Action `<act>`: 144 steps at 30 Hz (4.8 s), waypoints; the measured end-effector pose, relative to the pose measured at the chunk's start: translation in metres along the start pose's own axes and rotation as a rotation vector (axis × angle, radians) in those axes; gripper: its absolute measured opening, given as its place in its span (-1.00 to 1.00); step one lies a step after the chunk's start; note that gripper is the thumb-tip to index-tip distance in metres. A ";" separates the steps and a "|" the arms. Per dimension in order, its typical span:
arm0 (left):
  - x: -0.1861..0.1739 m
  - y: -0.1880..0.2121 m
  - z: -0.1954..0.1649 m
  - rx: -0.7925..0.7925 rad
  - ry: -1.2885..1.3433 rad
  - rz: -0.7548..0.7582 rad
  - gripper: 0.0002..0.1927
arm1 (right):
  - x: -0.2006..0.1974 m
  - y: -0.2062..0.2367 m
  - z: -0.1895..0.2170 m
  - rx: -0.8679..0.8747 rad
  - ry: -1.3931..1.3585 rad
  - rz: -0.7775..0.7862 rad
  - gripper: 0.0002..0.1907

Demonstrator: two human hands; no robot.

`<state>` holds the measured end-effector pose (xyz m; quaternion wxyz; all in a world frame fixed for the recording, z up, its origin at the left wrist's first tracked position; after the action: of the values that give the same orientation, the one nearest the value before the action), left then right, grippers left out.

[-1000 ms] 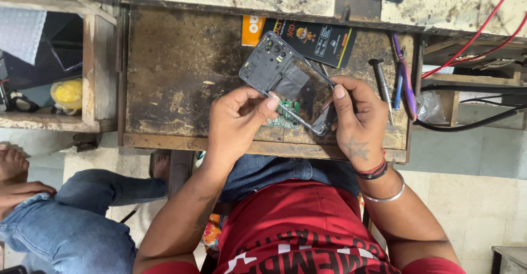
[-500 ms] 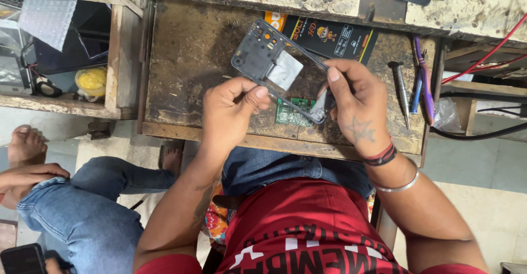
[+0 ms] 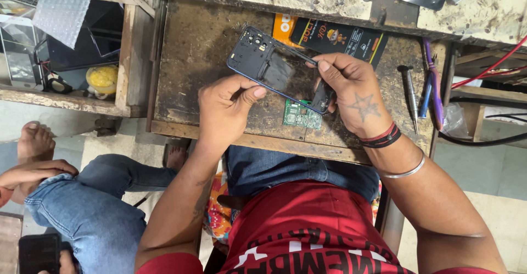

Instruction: The person sits at a repair bench and first handles a roll of clear tape, pulling and pressing a strip. They then pick up a smartphone frame, remove its back cover, and use a metal pry tool to work along the edges of the phone body, separating the housing and exposing the internal motherboard on the bench.

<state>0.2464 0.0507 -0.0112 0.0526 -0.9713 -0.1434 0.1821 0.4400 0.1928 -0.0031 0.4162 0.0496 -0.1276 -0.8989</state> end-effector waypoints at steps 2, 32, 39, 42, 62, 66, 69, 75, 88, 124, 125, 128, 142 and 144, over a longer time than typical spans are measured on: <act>-0.002 -0.001 -0.005 -0.029 -0.021 0.008 -0.85 | 0.000 0.000 0.000 -0.016 0.056 0.009 -0.77; -0.011 0.011 -0.021 0.082 -0.789 0.077 -0.86 | -0.015 -0.007 -0.007 0.106 -0.310 0.176 -0.72; -0.010 0.018 -0.018 0.197 -0.744 0.128 -0.85 | -0.013 -0.002 -0.004 0.051 -0.036 0.112 -0.72; -0.011 0.018 -0.020 0.207 -0.750 0.147 -0.79 | -0.013 -0.001 -0.003 0.012 0.024 0.108 -0.71; -0.007 -0.012 0.010 -0.073 0.342 -0.118 -0.75 | -0.001 0.009 0.013 -0.226 0.268 0.130 -0.68; -0.005 -0.010 0.015 -0.026 0.382 -0.116 -0.75 | -0.004 0.011 0.026 -0.180 0.276 0.166 -0.58; 0.000 -0.007 0.014 0.022 0.333 -0.090 -0.75 | -0.003 0.006 0.027 0.002 0.187 0.230 -0.61; 0.001 -0.004 0.011 0.029 0.259 -0.083 -0.76 | 0.005 0.003 0.029 -0.080 0.051 0.305 -0.66; -0.001 -0.003 0.008 0.086 0.177 -0.081 -0.75 | 0.002 0.005 0.024 -0.009 -0.098 0.380 -0.69; -0.001 -0.009 -0.001 -0.002 0.318 -0.165 -0.77 | -0.046 0.008 0.109 -0.573 1.372 -0.271 -0.56; -0.001 -0.010 -0.002 0.009 0.303 -0.164 -0.77 | -0.045 0.007 0.109 -0.568 1.365 -0.290 -0.55; -0.002 -0.009 -0.005 -0.009 0.282 -0.165 -0.77 | -0.038 0.014 0.113 -0.599 1.432 -0.383 -0.49; -0.008 -0.003 0.007 0.062 0.535 -0.211 -0.77 | -0.011 0.040 0.039 -0.121 0.489 0.042 -0.73; -0.016 0.001 0.010 0.140 0.586 -0.267 -0.76 | -0.010 0.035 0.039 -0.214 0.348 0.039 -0.71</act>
<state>0.2288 0.0459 -0.0151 0.1816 -0.9491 -0.2355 -0.1042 0.4645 0.1861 0.0442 0.4522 0.1573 0.0416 -0.8769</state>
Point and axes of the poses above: each hand's wrist, its own y-axis away from the middle knuckle, its own x-axis out of the palm, z = x × y, the point moved 3 cm from there along -y, towards the middle knuckle, and after that the axes turned 15 degrees about z, right-handed, at the moved point
